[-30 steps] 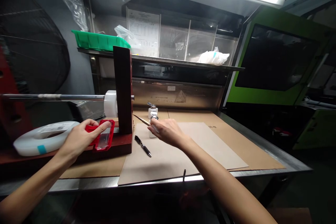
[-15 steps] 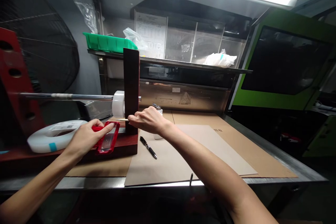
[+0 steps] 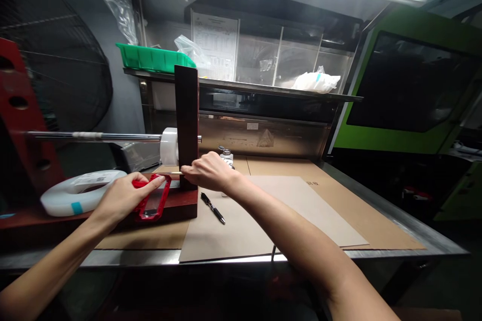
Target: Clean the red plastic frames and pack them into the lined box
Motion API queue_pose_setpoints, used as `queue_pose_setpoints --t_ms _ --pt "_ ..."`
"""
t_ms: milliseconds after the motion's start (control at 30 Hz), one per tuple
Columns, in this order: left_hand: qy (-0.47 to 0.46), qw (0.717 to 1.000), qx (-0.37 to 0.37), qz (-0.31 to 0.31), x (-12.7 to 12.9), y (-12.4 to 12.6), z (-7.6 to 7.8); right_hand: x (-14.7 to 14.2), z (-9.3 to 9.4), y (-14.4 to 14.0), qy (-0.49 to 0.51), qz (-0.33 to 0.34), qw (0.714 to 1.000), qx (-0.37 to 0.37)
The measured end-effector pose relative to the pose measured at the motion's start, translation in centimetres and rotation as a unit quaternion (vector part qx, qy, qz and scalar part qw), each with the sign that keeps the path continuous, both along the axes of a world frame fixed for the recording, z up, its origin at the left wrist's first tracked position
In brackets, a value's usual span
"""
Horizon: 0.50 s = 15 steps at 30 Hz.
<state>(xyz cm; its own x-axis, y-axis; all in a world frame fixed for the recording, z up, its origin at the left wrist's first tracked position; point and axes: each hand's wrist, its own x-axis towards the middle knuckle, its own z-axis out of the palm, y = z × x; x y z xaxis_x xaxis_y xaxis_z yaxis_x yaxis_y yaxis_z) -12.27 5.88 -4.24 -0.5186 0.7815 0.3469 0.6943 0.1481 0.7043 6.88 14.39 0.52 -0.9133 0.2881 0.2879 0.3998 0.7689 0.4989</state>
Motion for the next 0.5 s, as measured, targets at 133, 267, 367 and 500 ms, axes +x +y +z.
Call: queue_pose_setpoints --t_ms 133,267,367,500 --pt "-0.029 1.000 -0.003 -0.006 -0.4 -1.2 -0.6 4.7 -2.9 1.1 0.004 -0.055 0.998 -0.040" --pt "-0.095 0.995 -0.007 -0.035 -0.5 -2.9 -1.4 11.2 -7.3 1.8 0.036 -0.115 0.989 -0.083" --pt "-0.127 0.991 0.008 -0.033 -0.2 -4.0 -1.9 14.6 -10.2 2.0 0.048 -0.141 0.982 -0.115" --pt "-0.141 0.989 0.030 -0.019 0.5 -5.2 -2.4 16.2 -12.2 2.0 0.081 -0.155 0.974 -0.145"
